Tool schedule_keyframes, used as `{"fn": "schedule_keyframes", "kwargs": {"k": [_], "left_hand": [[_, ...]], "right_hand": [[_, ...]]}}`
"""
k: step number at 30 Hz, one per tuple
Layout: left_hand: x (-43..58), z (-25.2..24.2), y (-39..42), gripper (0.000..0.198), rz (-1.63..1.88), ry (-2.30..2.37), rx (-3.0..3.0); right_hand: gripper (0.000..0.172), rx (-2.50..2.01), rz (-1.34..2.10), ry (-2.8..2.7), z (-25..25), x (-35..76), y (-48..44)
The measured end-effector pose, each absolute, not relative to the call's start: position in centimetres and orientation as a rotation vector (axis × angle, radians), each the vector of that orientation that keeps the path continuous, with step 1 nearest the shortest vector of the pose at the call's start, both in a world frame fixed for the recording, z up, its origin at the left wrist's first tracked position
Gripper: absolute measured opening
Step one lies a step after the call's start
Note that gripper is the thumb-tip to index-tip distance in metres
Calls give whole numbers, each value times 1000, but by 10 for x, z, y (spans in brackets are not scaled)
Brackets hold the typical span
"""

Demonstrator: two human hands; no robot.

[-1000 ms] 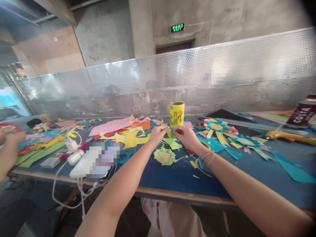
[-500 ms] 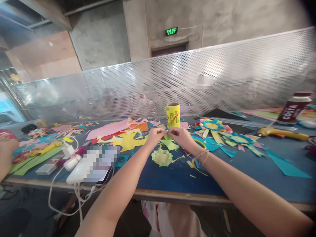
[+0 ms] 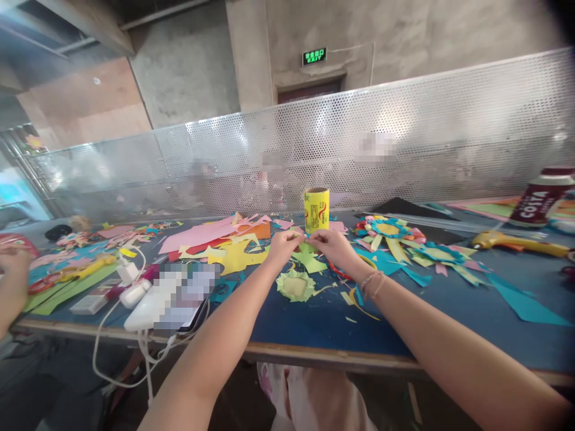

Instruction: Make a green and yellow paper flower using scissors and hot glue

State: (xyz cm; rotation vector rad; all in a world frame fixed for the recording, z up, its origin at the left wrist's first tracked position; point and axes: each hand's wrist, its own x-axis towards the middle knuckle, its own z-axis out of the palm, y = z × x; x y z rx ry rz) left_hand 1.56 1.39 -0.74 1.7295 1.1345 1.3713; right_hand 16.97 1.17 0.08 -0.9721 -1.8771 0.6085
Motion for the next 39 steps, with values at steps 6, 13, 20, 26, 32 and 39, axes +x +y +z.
{"fn": "schedule_keyframes", "kwargs": {"k": [6, 13, 20, 26, 32, 39], "left_hand": [[13, -7, 15, 29, 1385, 1168, 1677], [17, -10, 17, 34, 1387, 1089, 1551], [20, -13, 17, 41, 1357, 1024, 1533], [14, -5, 16, 39, 1431, 1092, 1610], [17, -7, 16, 38, 1416, 1104, 1555], [19, -13, 20, 35, 1398, 1012, 1432]], "right_hand": [[27, -985, 660, -1857, -6, 171, 16], [29, -995, 577, -1843, 0, 176, 15], [37, -986, 700, -1812, 0, 176, 17], [43, -952, 780, -1810, -5, 175, 18], [40, -929, 785, -1793, -3, 177, 16], [31, -986, 745, -1870, -11, 177, 21]]}}
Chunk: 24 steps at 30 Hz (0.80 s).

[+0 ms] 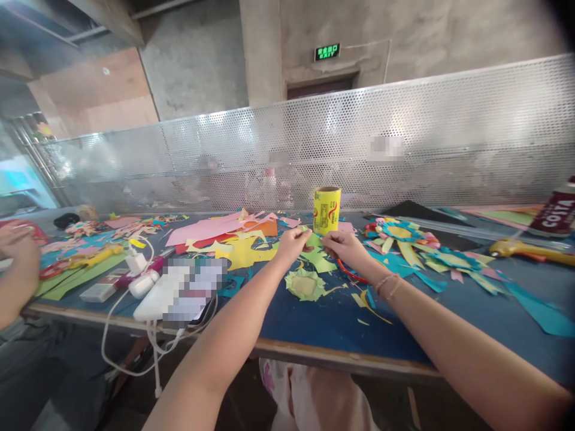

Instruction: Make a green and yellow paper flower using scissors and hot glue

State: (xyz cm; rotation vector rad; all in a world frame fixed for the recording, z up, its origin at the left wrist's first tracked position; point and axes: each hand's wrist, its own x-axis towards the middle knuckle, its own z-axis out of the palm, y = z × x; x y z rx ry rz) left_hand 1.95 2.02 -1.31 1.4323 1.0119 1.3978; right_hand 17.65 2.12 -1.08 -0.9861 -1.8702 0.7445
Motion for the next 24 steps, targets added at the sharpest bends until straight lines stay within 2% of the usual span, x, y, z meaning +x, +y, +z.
{"fn": "schedule_keyframes", "kwargs": {"k": [9, 15, 24], "left_hand": [[22, -18, 16, 38, 1298, 985, 1538], [17, -16, 14, 43, 1332, 1170, 1899], [19, -10, 12, 33, 1426, 1284, 1895]], "right_hand": [[27, -929, 738, -1934, -10, 173, 20], [21, -1019, 810, -1953, -3, 168, 11], [31, -999, 890, -1988, -4, 164, 5]]}}
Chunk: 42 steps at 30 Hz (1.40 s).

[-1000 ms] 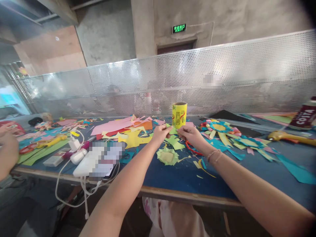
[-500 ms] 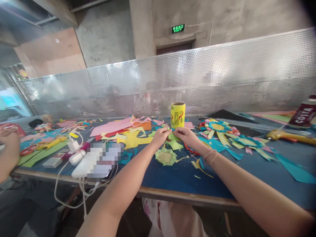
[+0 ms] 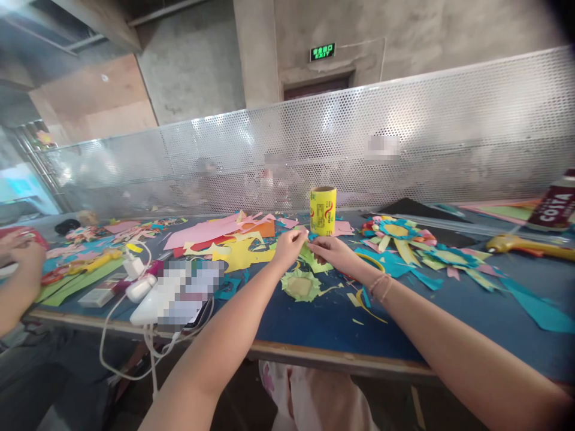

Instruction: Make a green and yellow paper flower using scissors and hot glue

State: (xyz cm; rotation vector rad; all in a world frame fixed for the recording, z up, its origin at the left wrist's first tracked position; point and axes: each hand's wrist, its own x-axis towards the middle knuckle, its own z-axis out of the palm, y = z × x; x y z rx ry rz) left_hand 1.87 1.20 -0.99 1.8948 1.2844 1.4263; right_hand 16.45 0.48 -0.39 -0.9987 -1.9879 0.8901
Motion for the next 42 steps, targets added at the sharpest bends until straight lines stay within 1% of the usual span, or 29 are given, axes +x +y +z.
{"fn": "schedule_keyframes", "kwargs": {"k": [5, 10, 13, 17, 20, 23, 25, 27, 31, 36, 42], "left_hand": [[19, -8, 12, 33, 1444, 1297, 1885], [19, -7, 12, 33, 1501, 1235, 1872], [20, -6, 11, 33, 1522, 1192, 1860], [21, -5, 10, 34, 1524, 1180, 1856], [22, -5, 10, 34, 1518, 1160, 1836], [22, -7, 11, 35, 1506, 1110, 1815], [21, -9, 13, 35, 1482, 1090, 1806], [21, -10, 14, 33, 1444, 1073, 1784], [19, -7, 13, 31, 1426, 1034, 1721], [20, -7, 14, 32, 1488, 947, 1509], [21, -9, 15, 36, 1450, 949, 1432]], "right_hand": [[30, -940, 826, -1933, -1, 165, 4], [38, -928, 835, -1939, -2, 167, 5], [40, -915, 799, -2003, -6, 167, 6], [37, -878, 718, -1984, -6, 167, 5], [31, -895, 672, -1949, -5, 167, 5], [23, -890, 738, -1891, -5, 167, 6], [21, -869, 803, -1858, -6, 166, 7], [21, -862, 827, -1841, -7, 166, 8], [23, -911, 764, -1860, -5, 166, 9], [27, -968, 741, -1868, -3, 168, 10], [28, -981, 668, -1903, -1, 167, 9]]}}
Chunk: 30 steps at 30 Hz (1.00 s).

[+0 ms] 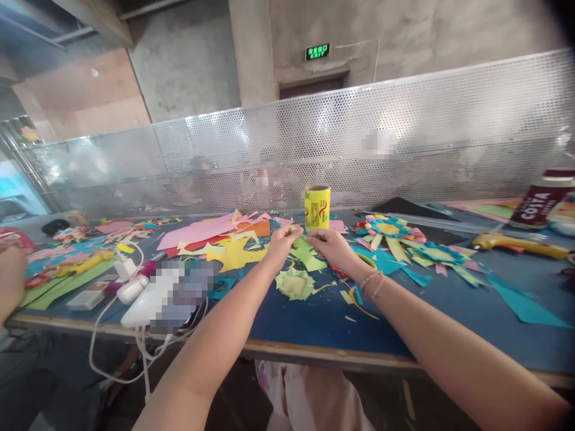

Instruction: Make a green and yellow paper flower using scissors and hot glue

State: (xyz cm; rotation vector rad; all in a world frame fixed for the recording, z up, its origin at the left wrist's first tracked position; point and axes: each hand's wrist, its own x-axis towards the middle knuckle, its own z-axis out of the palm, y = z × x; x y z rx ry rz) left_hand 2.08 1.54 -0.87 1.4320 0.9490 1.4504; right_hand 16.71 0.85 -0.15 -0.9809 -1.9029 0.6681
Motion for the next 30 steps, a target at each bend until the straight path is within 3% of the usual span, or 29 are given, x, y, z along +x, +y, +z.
{"fn": "schedule_keyframes", "kwargs": {"k": [10, 18, 30], "left_hand": [[18, -8, 14, 34, 1348, 975, 1357], [17, -7, 15, 31, 1394, 1000, 1286], [19, -7, 15, 24, 1381, 930, 1212]], "right_hand": [[22, -1051, 507, -1830, 3, 170, 6], [26, -1061, 883, -1762, 1, 169, 10], [32, -1036, 835, -1715, -1, 170, 12]]}}
